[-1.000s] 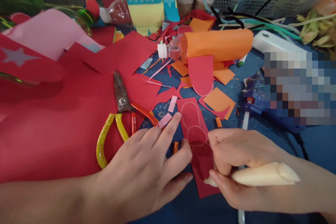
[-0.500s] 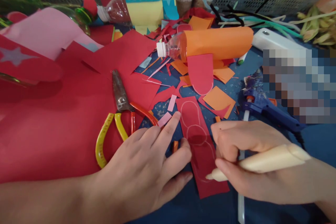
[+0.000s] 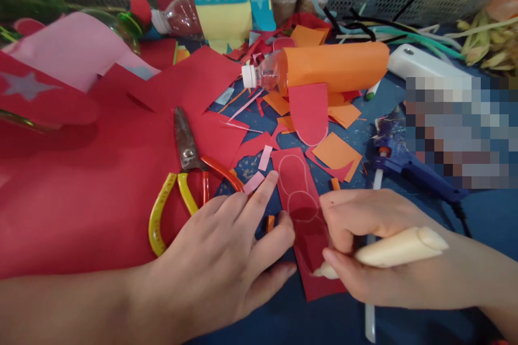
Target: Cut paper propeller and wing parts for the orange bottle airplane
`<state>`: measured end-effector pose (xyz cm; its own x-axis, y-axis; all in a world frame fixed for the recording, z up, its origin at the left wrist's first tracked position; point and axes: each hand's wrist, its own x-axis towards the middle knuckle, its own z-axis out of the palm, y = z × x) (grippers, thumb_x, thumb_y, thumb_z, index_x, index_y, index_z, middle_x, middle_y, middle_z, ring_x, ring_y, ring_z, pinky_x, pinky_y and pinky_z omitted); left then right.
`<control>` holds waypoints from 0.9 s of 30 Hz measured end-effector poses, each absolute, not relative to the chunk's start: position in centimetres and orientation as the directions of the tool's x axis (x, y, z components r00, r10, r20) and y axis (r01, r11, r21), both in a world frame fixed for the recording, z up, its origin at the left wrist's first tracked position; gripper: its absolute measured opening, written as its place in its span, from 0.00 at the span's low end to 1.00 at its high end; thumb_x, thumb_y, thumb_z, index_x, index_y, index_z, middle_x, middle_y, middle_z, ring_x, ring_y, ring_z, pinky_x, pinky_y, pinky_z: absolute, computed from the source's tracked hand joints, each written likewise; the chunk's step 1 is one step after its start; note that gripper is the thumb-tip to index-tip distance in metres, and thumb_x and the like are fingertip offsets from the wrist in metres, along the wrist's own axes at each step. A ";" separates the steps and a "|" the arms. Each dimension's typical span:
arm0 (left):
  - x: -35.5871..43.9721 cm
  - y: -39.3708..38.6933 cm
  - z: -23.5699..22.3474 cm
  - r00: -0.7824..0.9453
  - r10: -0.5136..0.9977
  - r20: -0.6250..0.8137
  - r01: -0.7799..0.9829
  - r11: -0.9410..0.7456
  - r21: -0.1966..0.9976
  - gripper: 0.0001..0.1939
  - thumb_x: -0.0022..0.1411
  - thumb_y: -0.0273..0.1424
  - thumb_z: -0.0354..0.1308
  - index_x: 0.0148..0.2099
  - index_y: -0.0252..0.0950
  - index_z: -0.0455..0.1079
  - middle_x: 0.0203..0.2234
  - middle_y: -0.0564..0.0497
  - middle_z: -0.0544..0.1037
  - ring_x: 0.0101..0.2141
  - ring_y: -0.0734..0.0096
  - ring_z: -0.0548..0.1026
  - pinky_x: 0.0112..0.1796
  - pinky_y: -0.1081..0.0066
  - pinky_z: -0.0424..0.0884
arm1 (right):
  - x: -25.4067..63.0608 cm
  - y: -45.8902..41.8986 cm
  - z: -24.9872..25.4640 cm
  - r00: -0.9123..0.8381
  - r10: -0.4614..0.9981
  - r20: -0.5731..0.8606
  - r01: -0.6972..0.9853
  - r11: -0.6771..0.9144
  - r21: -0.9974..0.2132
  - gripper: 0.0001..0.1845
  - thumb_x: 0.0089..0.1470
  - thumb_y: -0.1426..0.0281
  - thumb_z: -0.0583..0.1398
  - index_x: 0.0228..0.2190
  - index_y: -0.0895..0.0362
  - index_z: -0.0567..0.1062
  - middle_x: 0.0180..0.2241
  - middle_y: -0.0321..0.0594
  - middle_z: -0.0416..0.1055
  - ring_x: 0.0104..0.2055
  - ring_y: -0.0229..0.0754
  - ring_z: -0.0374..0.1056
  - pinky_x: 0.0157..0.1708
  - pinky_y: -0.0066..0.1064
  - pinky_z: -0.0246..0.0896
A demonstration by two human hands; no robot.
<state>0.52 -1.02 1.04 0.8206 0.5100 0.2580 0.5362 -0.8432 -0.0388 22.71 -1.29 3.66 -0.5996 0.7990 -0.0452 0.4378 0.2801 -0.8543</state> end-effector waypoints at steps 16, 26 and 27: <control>0.0 0.2 4.0 0.682 0.702 0.205 0.476 -0.639 0.604 0.15 0.64 0.19 0.38 0.48 0.35 0.58 0.37 0.47 0.72 0.37 0.73 0.73 0.38 0.73 0.74 | 24.1 0.6 3.7 -0.078 0.995 0.062 -0.179 0.047 -0.983 0.17 0.57 0.59 0.59 0.22 0.54 0.68 0.12 0.26 0.58 0.17 0.33 0.56 0.22 0.26 0.55; 0.6 0.4 3.1 0.650 0.741 0.171 0.316 -0.467 0.826 0.14 0.63 0.19 0.43 0.50 0.35 0.55 0.37 0.47 0.75 0.37 0.75 0.76 0.39 0.76 0.75 | 23.8 -1.2 2.6 -0.386 0.922 0.003 0.085 0.039 -0.996 0.12 0.62 0.60 0.55 0.30 0.52 0.62 0.24 0.32 0.66 0.24 0.37 0.58 0.23 0.28 0.51; 0.6 0.4 3.1 0.652 0.741 0.162 0.302 -0.449 0.841 0.15 0.62 0.19 0.44 0.50 0.35 0.55 0.38 0.47 0.75 0.37 0.75 0.77 0.39 0.76 0.75 | 23.8 -1.2 2.6 -0.394 0.919 -0.002 0.095 0.039 -0.995 0.12 0.63 0.60 0.54 0.30 0.53 0.62 0.24 0.32 0.66 0.24 0.36 0.58 0.23 0.28 0.51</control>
